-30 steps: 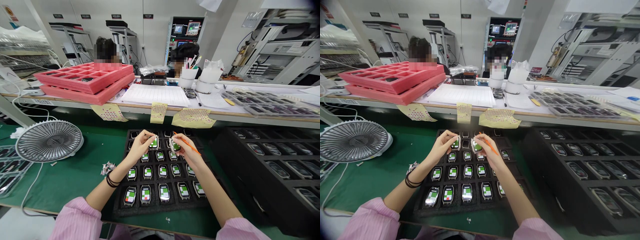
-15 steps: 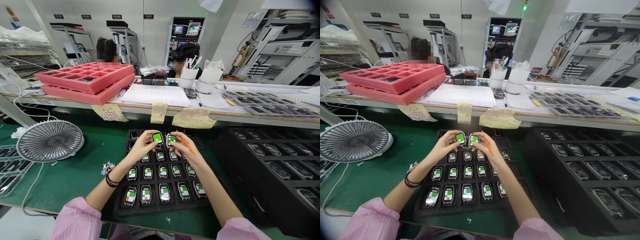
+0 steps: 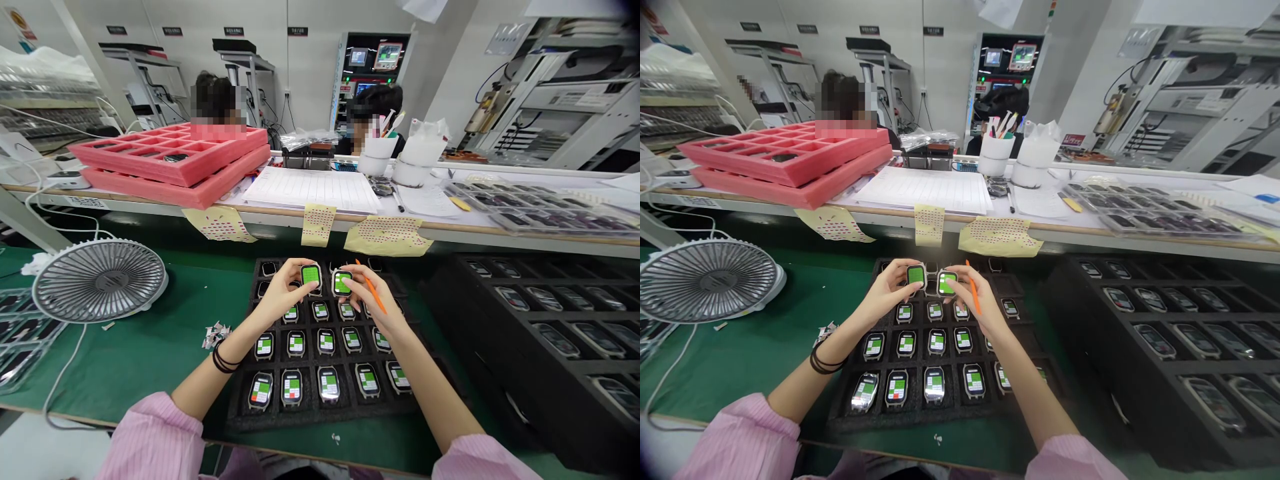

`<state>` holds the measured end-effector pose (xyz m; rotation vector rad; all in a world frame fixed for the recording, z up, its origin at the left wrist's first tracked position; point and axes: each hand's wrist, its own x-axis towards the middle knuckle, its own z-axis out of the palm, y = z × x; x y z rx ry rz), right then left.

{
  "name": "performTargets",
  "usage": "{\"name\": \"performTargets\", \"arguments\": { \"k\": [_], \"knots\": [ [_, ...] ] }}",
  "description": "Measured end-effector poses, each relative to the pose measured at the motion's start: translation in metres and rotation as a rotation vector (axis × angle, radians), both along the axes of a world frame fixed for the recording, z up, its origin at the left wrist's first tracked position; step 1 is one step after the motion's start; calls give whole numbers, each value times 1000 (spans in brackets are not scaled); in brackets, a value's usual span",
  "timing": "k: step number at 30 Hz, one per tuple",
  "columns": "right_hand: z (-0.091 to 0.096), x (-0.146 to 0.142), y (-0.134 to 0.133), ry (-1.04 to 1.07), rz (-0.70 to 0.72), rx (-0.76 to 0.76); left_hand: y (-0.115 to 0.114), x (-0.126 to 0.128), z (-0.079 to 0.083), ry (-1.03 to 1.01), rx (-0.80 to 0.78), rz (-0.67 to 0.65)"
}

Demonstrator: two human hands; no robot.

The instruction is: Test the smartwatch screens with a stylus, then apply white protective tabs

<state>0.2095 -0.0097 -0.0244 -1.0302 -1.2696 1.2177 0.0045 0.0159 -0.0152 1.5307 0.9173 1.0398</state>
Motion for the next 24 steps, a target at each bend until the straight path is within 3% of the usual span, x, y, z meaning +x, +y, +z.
{"name": "performTargets", "arguments": {
  "k": [12, 24],
  "knots": [
    [3, -3, -1, 18, -138, -51, -1, 1, -1, 4, 1, 15],
    [3, -2, 1, 11, -15, 8, -1, 1, 0, 14, 21, -18]
  ]
}}
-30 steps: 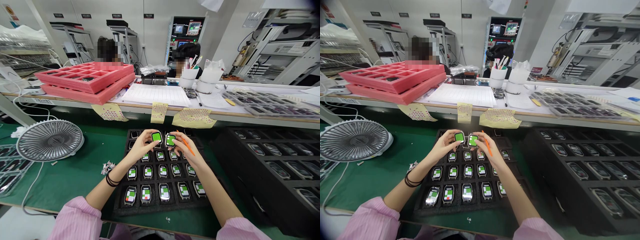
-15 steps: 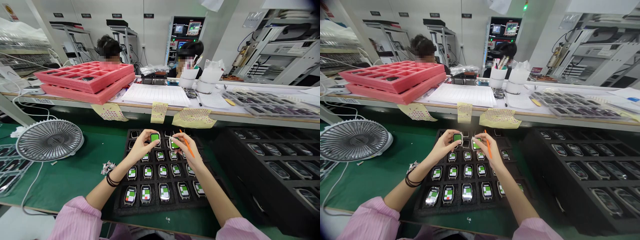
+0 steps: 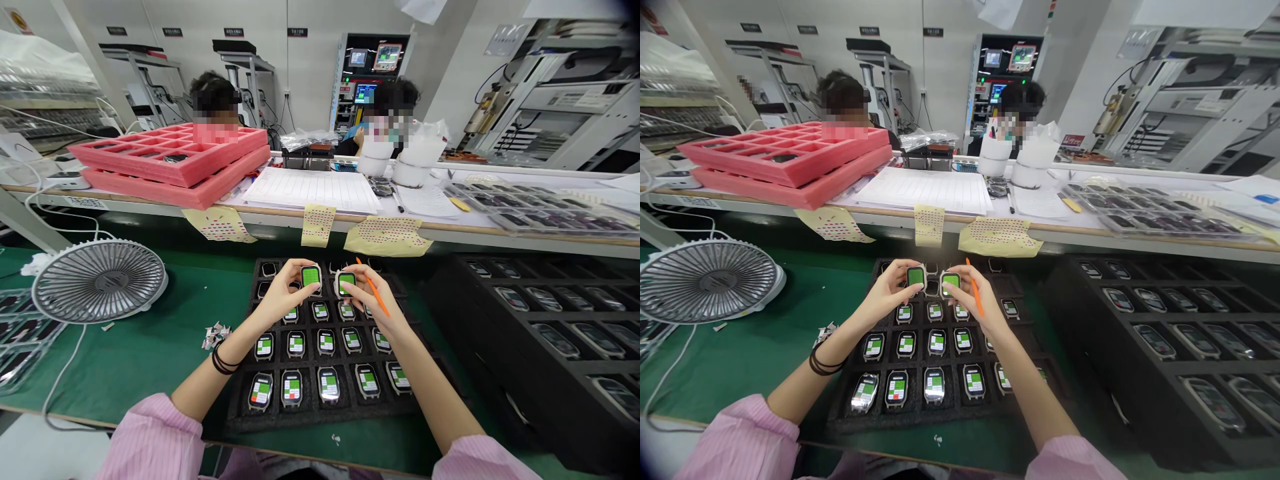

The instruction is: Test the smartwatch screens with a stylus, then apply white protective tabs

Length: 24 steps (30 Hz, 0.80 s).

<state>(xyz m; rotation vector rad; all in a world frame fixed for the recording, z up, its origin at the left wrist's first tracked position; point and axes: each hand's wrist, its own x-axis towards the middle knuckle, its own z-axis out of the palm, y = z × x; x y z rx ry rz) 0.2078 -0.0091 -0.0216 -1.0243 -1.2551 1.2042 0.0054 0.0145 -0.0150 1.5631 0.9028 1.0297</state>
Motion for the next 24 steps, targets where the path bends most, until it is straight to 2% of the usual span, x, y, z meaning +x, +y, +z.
{"name": "performTargets", "arguments": {
  "k": [7, 15, 19, 24],
  "knots": [
    [-4, 2, 0, -51, 48, 8, 0, 0, 0, 18, -1, 19],
    [-2, 1, -1, -4, 34, 11, -2, -3, -1, 59, 84, -59],
    [1, -3, -7, 25, 46, 13, -14, -2, 3, 160, 238, -32],
    [4, -12, -19, -106, 34, 53, -19, 0, 1, 400, 605, -12]
  ]
}}
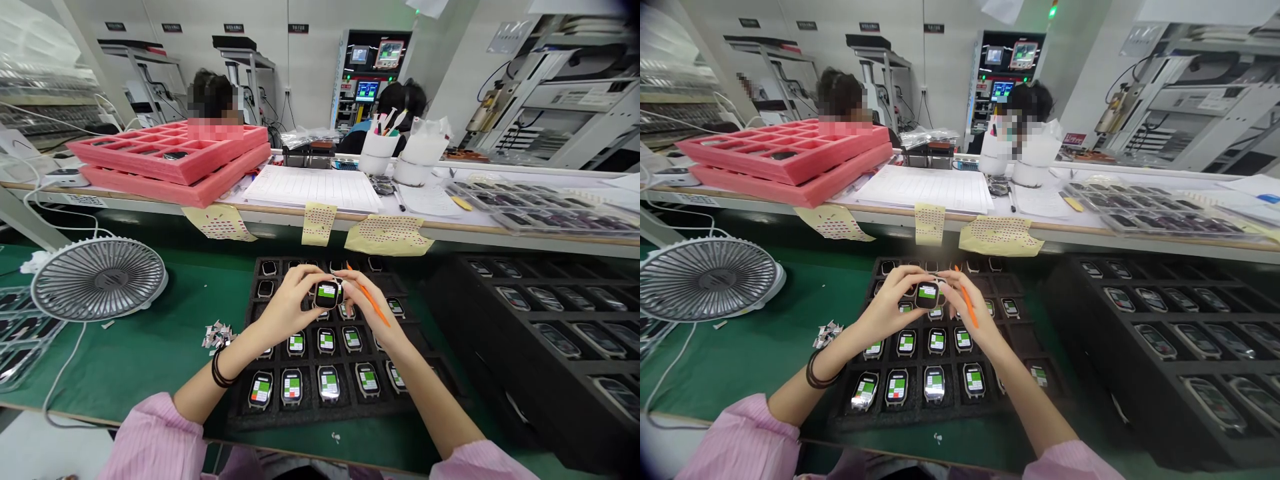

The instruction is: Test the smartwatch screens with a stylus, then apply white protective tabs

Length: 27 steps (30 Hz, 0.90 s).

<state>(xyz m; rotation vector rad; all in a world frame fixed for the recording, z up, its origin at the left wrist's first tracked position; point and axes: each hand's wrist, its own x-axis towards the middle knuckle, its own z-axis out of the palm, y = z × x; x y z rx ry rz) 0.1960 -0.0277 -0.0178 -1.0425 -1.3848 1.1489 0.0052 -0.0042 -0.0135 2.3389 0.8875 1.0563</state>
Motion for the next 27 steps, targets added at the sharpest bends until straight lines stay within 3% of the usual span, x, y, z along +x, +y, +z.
{"name": "performTargets", "arguments": {
  "k": [2, 6, 9, 15, 27],
  "knots": [
    [0, -5, -6, -89, -15, 2, 3, 0, -5, 69, 110, 17],
    [2, -11, -14, -191, 0, 26, 6, 1, -9, 125, 181, 67],
    [6, -7, -12, -78, 78, 22, 2, -1, -1, 46, 187, 18],
    [11, 4, -5, 170, 316, -121, -6, -1, 13, -80, 148, -90],
    [10, 3, -5, 250, 328, -173, -6, 1, 8, -108, 113, -126]
  ]
}}
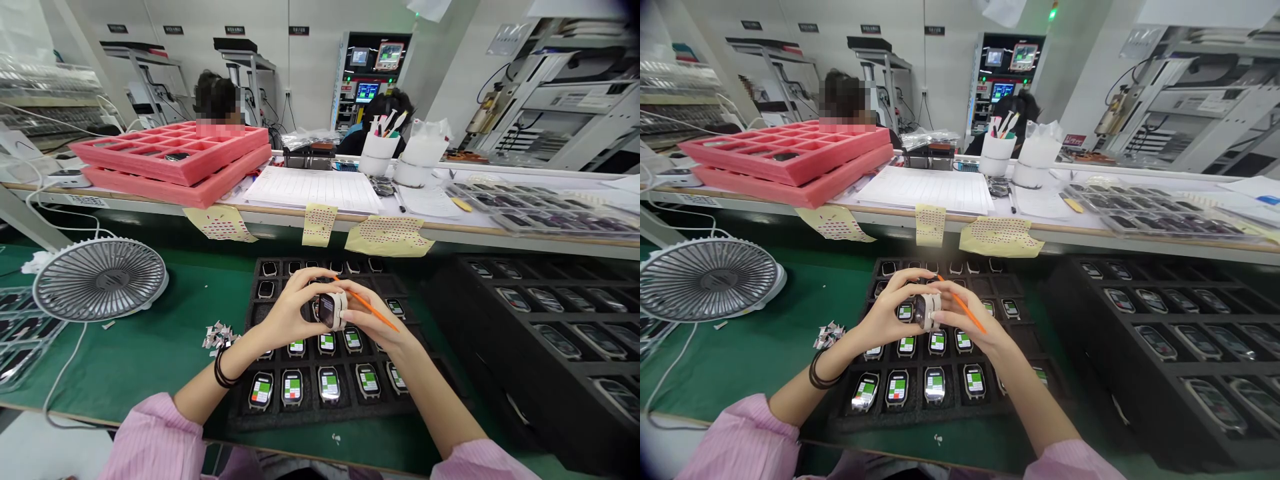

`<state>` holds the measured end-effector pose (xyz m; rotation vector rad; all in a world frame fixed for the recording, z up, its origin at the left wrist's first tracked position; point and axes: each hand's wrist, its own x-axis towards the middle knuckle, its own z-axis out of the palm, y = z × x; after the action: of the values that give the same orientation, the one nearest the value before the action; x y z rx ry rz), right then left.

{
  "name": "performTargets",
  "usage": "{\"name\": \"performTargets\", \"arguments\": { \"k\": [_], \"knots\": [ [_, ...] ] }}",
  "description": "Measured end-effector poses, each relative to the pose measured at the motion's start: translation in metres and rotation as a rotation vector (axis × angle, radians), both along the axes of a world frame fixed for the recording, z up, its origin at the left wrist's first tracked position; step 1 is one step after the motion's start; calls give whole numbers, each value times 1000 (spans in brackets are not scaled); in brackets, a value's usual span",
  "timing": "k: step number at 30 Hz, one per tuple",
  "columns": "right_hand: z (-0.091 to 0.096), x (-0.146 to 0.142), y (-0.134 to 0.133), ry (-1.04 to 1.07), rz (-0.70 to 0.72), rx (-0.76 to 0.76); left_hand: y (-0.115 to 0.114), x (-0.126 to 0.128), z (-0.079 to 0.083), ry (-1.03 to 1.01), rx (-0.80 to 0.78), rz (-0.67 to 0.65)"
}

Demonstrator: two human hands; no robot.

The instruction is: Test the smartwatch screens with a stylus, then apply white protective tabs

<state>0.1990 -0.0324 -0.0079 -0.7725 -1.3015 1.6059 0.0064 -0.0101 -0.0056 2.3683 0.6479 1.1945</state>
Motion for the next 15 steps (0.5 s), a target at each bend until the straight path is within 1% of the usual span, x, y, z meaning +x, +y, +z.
{"name": "performTargets", "arguments": {
  "k": [4, 7, 12, 13, 15],
  "knots": [
    [1, -4, -2, -3, -26, -15, 1, 1, -1, 19, -5, 23],
    [1, -6, -4, -17, -61, -17, 1, 3, -2, 17, 5, 16],
    [-1, -8, -5, -24, -67, 1, -1, 3, -3, 4, 21, 12],
    [-1, -7, -5, -51, -80, 23, -1, 3, -3, 3, 15, 25],
    [0, -6, -3, -104, -187, 116, 0, 1, -3, -5, -6, 57]
  ]
}}
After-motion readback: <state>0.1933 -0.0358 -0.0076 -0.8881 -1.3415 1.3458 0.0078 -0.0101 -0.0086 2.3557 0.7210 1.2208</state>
